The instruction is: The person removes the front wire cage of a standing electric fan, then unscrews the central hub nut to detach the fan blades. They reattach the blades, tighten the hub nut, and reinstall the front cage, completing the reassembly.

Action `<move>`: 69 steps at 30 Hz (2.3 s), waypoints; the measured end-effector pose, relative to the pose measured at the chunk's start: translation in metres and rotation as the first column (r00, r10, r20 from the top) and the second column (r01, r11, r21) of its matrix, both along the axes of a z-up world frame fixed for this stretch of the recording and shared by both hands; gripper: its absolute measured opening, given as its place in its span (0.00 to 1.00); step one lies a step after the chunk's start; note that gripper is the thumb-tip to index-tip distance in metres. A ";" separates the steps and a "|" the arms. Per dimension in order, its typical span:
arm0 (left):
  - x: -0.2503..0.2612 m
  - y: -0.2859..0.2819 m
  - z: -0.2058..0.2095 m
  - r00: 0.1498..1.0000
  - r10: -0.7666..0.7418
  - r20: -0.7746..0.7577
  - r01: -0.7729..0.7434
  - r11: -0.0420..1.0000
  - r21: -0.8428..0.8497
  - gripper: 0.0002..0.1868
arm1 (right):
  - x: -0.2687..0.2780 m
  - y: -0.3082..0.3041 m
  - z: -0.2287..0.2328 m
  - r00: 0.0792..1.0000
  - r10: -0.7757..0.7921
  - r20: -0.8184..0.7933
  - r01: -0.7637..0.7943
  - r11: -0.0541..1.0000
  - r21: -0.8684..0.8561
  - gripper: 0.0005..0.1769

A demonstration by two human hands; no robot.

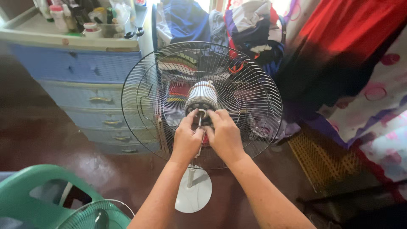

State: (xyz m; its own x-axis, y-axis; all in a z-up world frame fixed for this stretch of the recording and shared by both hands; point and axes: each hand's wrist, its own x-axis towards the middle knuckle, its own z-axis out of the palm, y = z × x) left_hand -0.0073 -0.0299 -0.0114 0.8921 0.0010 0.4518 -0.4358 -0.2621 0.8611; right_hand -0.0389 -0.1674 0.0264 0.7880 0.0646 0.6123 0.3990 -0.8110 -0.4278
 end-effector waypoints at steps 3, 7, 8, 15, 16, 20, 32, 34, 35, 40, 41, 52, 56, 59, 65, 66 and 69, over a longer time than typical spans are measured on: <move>-0.003 -0.001 0.002 0.999 -0.016 -0.044 0.014 0.999 -0.047 0.30 | -0.001 -0.004 -0.003 0.997 0.054 -0.052 -0.054 0.999 0.001 0.24; -0.006 -0.005 0.006 0.994 -0.019 -0.105 0.004 0.991 -0.137 0.29 | -0.004 -0.008 -0.005 0.999 0.042 -0.004 -0.041 0.996 0.082 0.27; -0.006 -0.006 0.006 0.992 -0.010 -0.126 -0.008 0.990 -0.142 0.29 | -0.005 -0.009 -0.006 0.999 0.035 0.037 -0.039 0.994 0.099 0.29; -0.010 -0.002 -0.002 0.999 0.041 -0.008 -0.041 0.998 -0.047 0.30 | -0.008 -0.004 -0.010 0.998 -0.058 0.039 0.053 0.993 0.108 0.24; -0.010 -0.001 -0.002 1.000 0.020 -0.005 -0.020 0.999 -0.046 0.30 | -0.009 -0.004 -0.010 0.996 -0.068 0.050 0.062 0.992 0.115 0.23; -0.005 0.003 0.001 0.991 -0.048 -0.125 0.033 0.993 -0.115 0.31 | -0.005 -0.002 -0.010 0.994 -0.096 0.046 0.089 0.987 0.135 0.17; -0.003 0.011 0.004 0.994 -0.089 -0.061 0.078 0.982 -0.170 0.24 | 0.005 0.010 -0.002 0.998 -0.019 0.066 0.002 0.970 0.243 0.11; -0.002 0.009 0.004 0.995 -0.067 -0.072 0.052 0.978 -0.202 0.24 | 0.007 0.009 -0.001 0.998 -0.004 0.070 -0.012 0.973 0.232 0.07; -0.003 0.007 0.003 0.995 -0.058 -0.080 0.040 0.975 -0.219 0.24 | 0.008 0.008 -0.001 0.998 0.002 0.069 -0.018 0.974 0.227 0.05; -0.002 0.004 0.005 0.994 -0.066 -0.082 0.040 0.957 -0.289 0.21 | 0.015 -0.003 -0.006 0.996 0.044 0.072 -0.059 0.974 0.220 0.05; -0.006 0.005 0.004 0.994 -0.076 -0.080 0.050 0.956 -0.288 0.20 | 0.011 -0.004 -0.010 0.999 0.033 0.043 -0.042 0.975 0.218 0.03; -0.008 0.013 0.010 0.991 -0.063 0.117 0.050 0.993 0.106 0.25 | 0.000 0.009 0.001 0.996 0.030 0.090 -0.041 0.991 0.127 0.17; -0.007 0.017 0.012 0.992 -0.065 0.111 0.049 0.989 0.142 0.25 | -0.001 0.010 0.001 0.997 0.031 0.072 -0.039 0.993 0.111 0.15; -0.011 0.021 0.022 0.976 -0.090 0.200 0.055 0.983 0.177 0.27 | -0.002 0.009 0.010 0.987 0.020 0.158 -0.033 0.996 0.083 0.09; -0.007 0.022 0.076 0.894 -0.029 0.447 -0.054 0.984 0.171 0.19 | -0.001 0.001 0.067 0.866 -0.049 0.497 0.064 0.998 -0.013 0.08; -0.005 0.024 0.088 0.870 -0.033 0.492 -0.068 0.980 0.185 0.19 | -0.002 0.000 0.078 0.851 -0.051 0.522 0.080 0.996 -0.033 0.08; 0.000 0.024 0.121 0.787 -0.028 0.616 -0.122 0.972 0.201 0.22 | -0.003 -0.007 0.108 0.802 -0.057 0.595 0.142 0.985 -0.097 0.13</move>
